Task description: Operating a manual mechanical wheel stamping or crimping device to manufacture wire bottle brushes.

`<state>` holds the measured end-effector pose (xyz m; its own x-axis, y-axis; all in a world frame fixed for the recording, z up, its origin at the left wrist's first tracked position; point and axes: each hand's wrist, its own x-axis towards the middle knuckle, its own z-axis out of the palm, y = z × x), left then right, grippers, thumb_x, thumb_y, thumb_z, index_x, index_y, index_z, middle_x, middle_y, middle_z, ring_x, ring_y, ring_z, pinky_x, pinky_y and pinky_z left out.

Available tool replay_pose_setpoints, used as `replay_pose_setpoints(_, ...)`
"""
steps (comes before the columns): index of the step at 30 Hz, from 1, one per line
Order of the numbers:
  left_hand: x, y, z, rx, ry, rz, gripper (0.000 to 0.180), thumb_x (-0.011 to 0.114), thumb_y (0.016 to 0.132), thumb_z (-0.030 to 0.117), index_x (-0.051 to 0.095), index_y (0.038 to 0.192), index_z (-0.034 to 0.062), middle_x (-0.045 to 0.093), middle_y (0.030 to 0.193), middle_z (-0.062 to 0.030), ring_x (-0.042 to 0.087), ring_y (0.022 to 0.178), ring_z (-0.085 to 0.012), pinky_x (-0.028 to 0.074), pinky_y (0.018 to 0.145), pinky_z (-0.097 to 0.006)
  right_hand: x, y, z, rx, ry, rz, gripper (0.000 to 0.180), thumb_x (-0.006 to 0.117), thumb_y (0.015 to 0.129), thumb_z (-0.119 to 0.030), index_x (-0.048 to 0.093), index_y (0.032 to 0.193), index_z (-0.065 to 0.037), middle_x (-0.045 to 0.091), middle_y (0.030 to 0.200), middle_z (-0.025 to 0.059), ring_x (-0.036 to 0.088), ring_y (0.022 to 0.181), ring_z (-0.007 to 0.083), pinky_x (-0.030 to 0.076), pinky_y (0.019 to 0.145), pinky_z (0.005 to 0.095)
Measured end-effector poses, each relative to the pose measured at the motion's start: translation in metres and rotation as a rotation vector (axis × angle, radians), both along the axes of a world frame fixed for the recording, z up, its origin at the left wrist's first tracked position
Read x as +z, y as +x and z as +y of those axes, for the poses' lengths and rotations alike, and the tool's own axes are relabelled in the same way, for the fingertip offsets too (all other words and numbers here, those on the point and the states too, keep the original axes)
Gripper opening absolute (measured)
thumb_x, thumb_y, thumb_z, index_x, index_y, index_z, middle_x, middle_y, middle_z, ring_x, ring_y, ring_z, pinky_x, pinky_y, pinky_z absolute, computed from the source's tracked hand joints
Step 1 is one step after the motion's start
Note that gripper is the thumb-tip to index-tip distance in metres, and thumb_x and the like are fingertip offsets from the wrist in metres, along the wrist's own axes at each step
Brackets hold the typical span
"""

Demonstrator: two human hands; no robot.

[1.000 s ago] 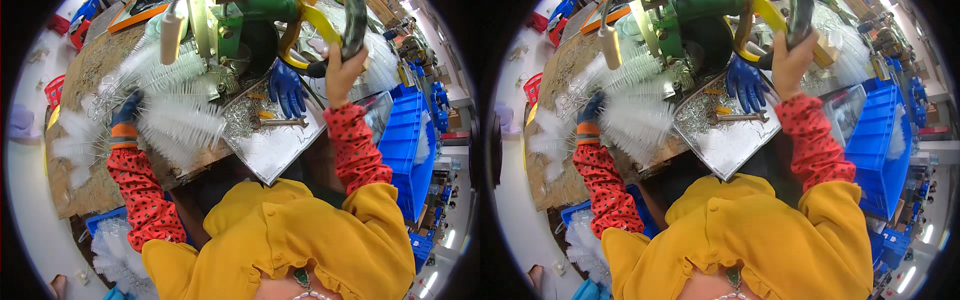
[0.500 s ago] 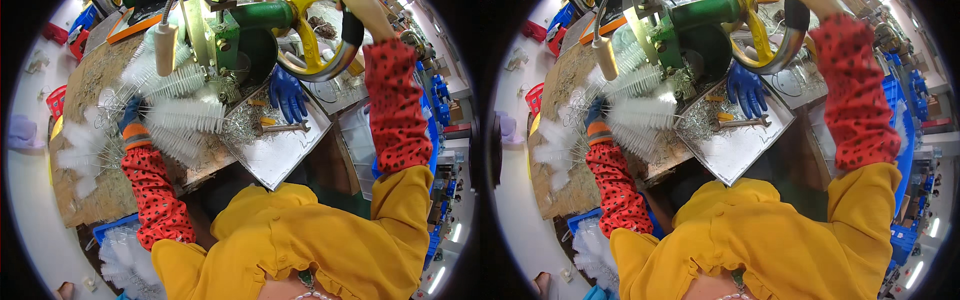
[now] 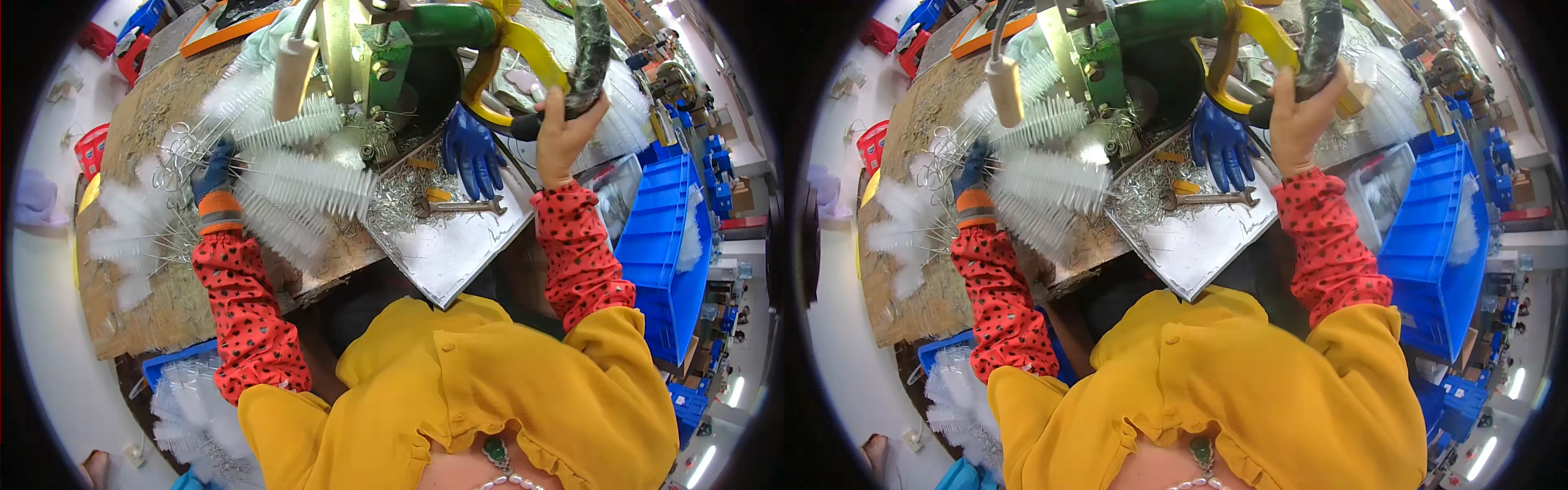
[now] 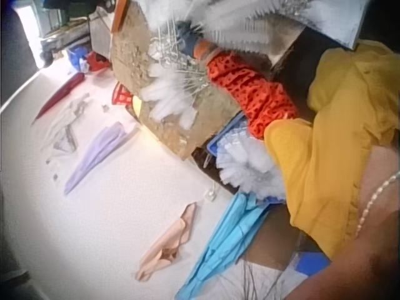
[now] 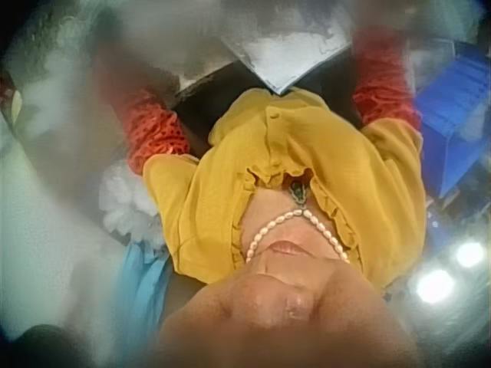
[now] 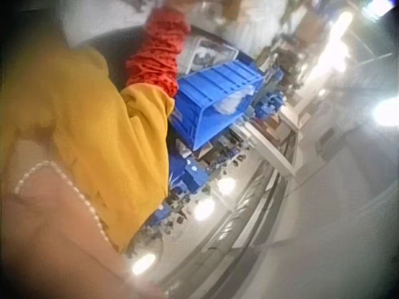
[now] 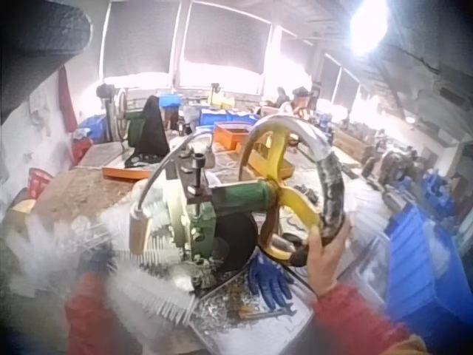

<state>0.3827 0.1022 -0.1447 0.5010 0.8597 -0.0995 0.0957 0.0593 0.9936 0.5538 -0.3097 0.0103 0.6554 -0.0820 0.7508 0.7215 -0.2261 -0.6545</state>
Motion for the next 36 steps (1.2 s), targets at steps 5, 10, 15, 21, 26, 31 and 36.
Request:
replay_pose_setpoints(5,0.016,-0.006,-0.009,-0.178,-0.186,-0.065,0.031,0.07,0.082,0.034,0.067,0.1,0.0089,0.063,0.071,-0.0023,0.056,0.057,-0.0119,0.045,0.054,-0.024,-0.019,0.024,-0.024,0.032,-0.16,0.046,0.048,0.062,0.086,-0.013,0.035,0.123,0.003,0.062,0.083,0.0128,0.065,0.063,0.0172,0.05,0.055,0.0282)
replay_pose_setpoints(10,0.015,-0.008,-0.011,-0.128,-0.281,-0.027,0.023,0.067,0.085,0.031,0.064,0.087,0.0089,0.062,0.07,-0.0054,0.057,0.058,-0.0152,0.048,0.055,-0.028,0.002,0.02,-0.025,0.027,-0.296,-0.022,0.047,0.062,0.085,-0.013,0.036,0.122,0.003,0.062,0.075,0.0121,0.062,0.06,0.0187,0.05,0.057,0.0316)
replay_pose_setpoints(15,0.002,-0.011,0.003,-0.193,-0.18,-0.032,0.023,0.065,0.086,0.032,0.066,0.09,0.0088,0.067,0.077,-0.0062,0.061,0.062,-0.0174,0.05,0.058,-0.029,-0.048,0.013,-0.009,-0.093,-0.026,0.026,0.057,0.063,0.086,-0.015,0.03,0.129,0.004,0.059,0.091,0.0151,0.062,0.069,0.0207,0.05,0.065,0.0333)
replay_pose_setpoints(21,-0.021,-0.018,0.011,-0.121,-0.4,-0.279,0.027,0.065,0.087,0.029,0.064,0.103,0.0074,0.069,0.084,-0.0096,0.064,0.069,-0.0191,0.053,0.064,-0.031,-0.029,0.022,-0.031,0.025,-0.243,0.099,0.047,0.061,0.087,-0.016,0.035,0.122,0.001,0.063,0.079,0.012,0.066,0.063,0.0198,0.051,0.057,0.0315)
replay_pose_setpoints(26,-0.024,-0.021,0.014,0.099,-0.377,-0.461,0.032,0.067,0.086,0.028,0.063,0.104,0.0022,0.069,0.09,-0.0126,0.066,0.076,-0.0215,0.056,0.072,-0.034,0.06,0.028,-0.016,-0.057,-0.491,0.12,0.031,0.061,0.086,-0.02,0.049,0.105,0.001,0.061,0.067,0.0077,0.061,0.055,0.0148,0.048,0.051,0.0285)
replay_pose_setpoints(31,-0.011,-0.016,0.01,0.11,-0.38,-0.318,0.026,0.063,0.087,0.021,0.064,0.1,-0.0016,0.069,0.088,-0.0131,0.066,0.077,-0.0213,0.055,0.072,-0.031,0.133,0.058,0.01,-0.129,-0.84,-0.348,0.029,0.06,0.078,-0.02,0.056,0.084,0.008,0.06,0.068,0.0163,0.059,0.054,0.0222,0.044,0.046,0.0337)
replay_pose_setpoints(36,-0.001,-0.014,0.001,0.102,-0.418,-0.379,0.024,0.062,0.088,0.022,0.065,0.096,-0.0011,0.069,0.087,-0.0123,0.065,0.072,-0.0206,0.054,0.069,-0.029,0.168,0.101,0.037,0.142,-0.822,0.223,0.025,0.059,0.077,-0.015,0.059,0.067,0.007,0.054,0.052,0.01,0.054,0.042,0.0184,0.042,0.042,0.0309)
